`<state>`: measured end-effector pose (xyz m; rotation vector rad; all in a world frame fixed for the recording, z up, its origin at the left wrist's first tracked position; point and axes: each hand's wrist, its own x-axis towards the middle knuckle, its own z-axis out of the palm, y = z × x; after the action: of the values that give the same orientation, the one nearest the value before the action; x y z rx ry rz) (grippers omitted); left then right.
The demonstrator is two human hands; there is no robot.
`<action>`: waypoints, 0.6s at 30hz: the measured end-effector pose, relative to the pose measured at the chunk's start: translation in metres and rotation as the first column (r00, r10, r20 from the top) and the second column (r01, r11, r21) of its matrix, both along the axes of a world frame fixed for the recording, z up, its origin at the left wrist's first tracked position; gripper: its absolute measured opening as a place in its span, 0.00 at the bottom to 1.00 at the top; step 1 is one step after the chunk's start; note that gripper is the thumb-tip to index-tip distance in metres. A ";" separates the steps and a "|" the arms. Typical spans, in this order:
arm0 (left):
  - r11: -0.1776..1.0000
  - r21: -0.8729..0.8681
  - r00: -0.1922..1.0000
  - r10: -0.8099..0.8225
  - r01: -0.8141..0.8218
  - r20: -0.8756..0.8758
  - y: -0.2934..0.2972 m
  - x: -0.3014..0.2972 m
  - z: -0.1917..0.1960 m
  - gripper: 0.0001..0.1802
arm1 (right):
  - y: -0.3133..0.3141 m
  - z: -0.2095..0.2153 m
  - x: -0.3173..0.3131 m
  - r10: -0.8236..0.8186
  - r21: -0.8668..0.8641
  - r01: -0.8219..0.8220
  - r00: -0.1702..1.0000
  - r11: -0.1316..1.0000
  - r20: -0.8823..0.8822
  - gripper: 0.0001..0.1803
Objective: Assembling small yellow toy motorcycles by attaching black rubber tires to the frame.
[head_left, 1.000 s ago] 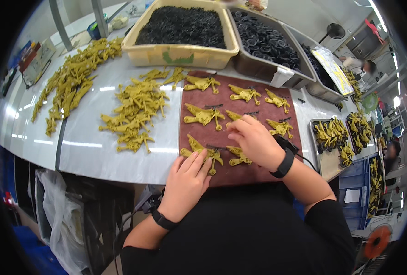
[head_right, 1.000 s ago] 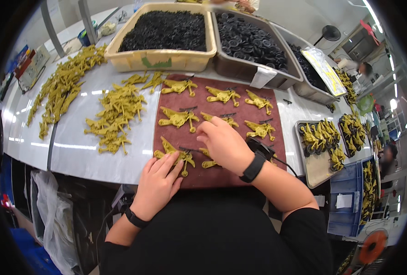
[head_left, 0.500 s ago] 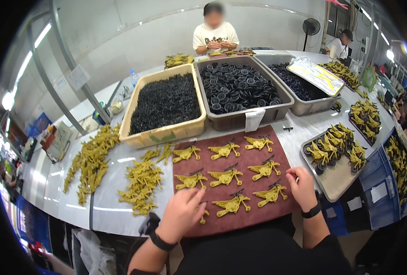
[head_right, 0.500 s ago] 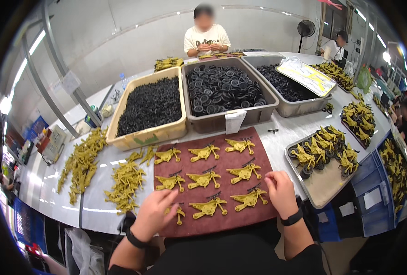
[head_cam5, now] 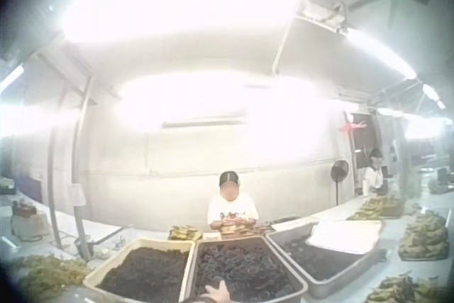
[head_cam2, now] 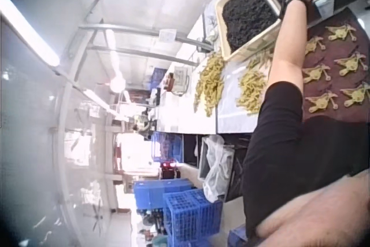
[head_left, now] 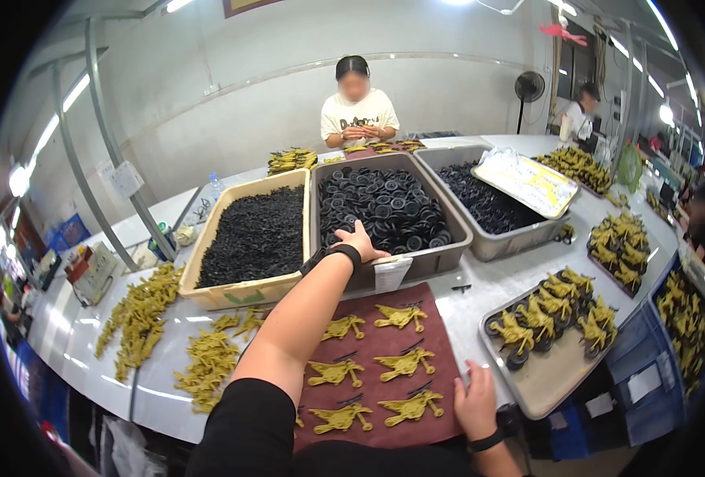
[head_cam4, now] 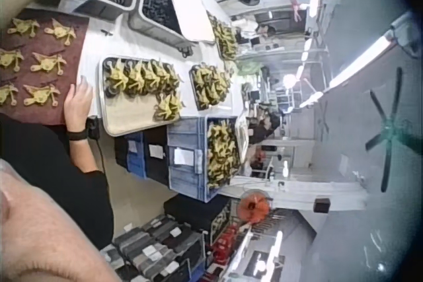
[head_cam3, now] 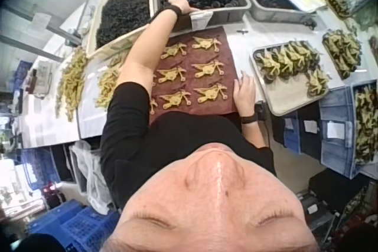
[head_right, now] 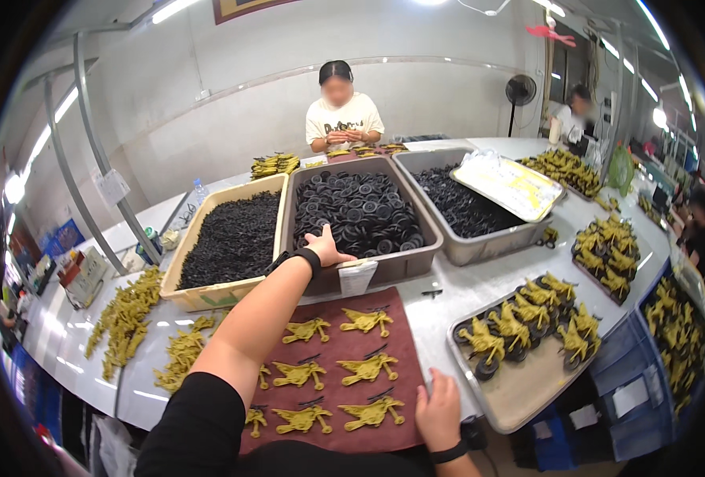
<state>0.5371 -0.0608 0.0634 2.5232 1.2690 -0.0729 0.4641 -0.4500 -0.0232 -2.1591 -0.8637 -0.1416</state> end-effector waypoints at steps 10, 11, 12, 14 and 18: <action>0.984 0.168 0.974 -0.014 0.053 -0.227 0.000 0.017 -0.004 0.63 | 0.004 0.002 -0.001 0.045 -0.031 -0.041 0.991 0.999 0.125 0.16; 0.977 0.207 0.983 -0.021 0.059 -0.181 -0.004 0.015 -0.003 0.56 | 0.005 0.004 0.000 0.044 -0.038 -0.040 0.990 0.998 0.132 0.15; 0.966 0.251 0.997 -0.049 0.062 -0.061 -0.004 0.012 -0.004 0.51 | 0.004 0.005 0.002 0.043 -0.047 -0.037 0.990 0.998 0.137 0.15; 0.936 0.337 0.984 -0.144 0.102 0.102 -0.003 0.008 -0.009 0.45 | 0.002 0.004 0.002 0.042 -0.050 -0.035 0.990 0.998 0.137 0.14; 0.946 0.218 0.961 -0.263 0.239 0.088 0.008 0.003 -0.014 0.54 | 0.001 0.005 0.002 0.043 -0.045 -0.037 0.989 0.998 0.143 0.13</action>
<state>0.5403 -0.0524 0.0497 2.8088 0.9463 0.1545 0.4659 -0.4487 -0.0178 -2.1896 -0.9994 -0.2636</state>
